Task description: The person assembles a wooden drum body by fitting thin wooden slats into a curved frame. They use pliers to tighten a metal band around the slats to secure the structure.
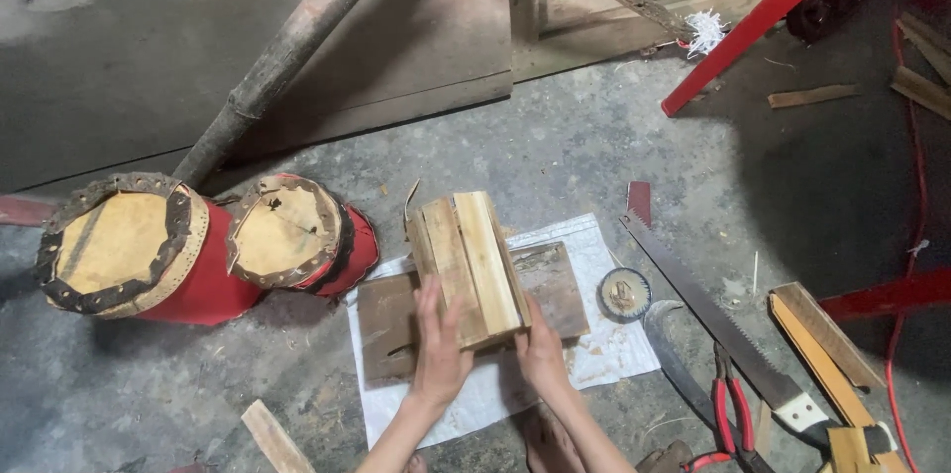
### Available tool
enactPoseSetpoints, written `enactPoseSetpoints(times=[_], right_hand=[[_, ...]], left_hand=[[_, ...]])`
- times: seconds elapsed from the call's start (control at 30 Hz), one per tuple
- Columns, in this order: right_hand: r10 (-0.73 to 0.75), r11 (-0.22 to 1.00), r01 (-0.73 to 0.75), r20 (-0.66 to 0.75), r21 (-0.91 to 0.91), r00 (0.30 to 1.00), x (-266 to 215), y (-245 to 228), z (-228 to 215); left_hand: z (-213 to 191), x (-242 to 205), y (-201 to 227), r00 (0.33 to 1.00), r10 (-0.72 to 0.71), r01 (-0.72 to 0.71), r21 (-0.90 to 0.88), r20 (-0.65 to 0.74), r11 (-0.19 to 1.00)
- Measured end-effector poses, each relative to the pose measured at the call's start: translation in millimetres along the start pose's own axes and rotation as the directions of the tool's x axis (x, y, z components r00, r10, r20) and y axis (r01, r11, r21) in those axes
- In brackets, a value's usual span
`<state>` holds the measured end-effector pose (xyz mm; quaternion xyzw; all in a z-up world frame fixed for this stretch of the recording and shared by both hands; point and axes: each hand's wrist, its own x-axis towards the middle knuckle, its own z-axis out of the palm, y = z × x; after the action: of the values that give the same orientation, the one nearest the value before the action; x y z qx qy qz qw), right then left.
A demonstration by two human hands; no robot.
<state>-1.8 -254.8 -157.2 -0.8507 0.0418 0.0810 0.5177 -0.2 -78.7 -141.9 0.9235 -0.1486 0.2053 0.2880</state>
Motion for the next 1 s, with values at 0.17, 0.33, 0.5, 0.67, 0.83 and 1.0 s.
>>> enactPoseSetpoints(times=[0.17, 0.33, 0.5, 0.67, 0.83, 1.0], right_hand=[[0.047, 0.999, -0.047, 0.013, -0.012, 0.999, 0, 1, 2], [0.021, 1.000, -0.021, 0.016, -0.017, 1.000, -1, -8, 2], [0.001, 1.000, -0.001, 0.010, 0.002, 1.000, 0, 4, 8], [-0.048, 0.999, 0.048, -0.020, -0.014, 0.999, 1, 18, 12], [-0.014, 0.999, 0.015, -0.022, 0.036, 1.000, -1, 4, 8], [0.013, 1.000, -0.013, -0.015, 0.020, 1.000, -1, 8, 7]], left_hand=[[-9, -13, 6, 0.812, -0.554, 0.584, -0.258, 0.182, 0.770], [-17, -5, 6, 0.599, -0.717, 0.801, -0.267, 0.357, 0.536], [0, -20, -7, 0.540, -0.741, 0.840, -0.312, 0.399, 0.444], [2, -16, -7, 0.569, -0.702, 0.806, -0.461, 0.429, 0.372], [-2, -16, -3, 0.601, -0.684, 0.780, -0.491, 0.413, 0.388], [0, -16, 3, 0.534, -0.723, 0.811, -0.507, 0.438, 0.291]])
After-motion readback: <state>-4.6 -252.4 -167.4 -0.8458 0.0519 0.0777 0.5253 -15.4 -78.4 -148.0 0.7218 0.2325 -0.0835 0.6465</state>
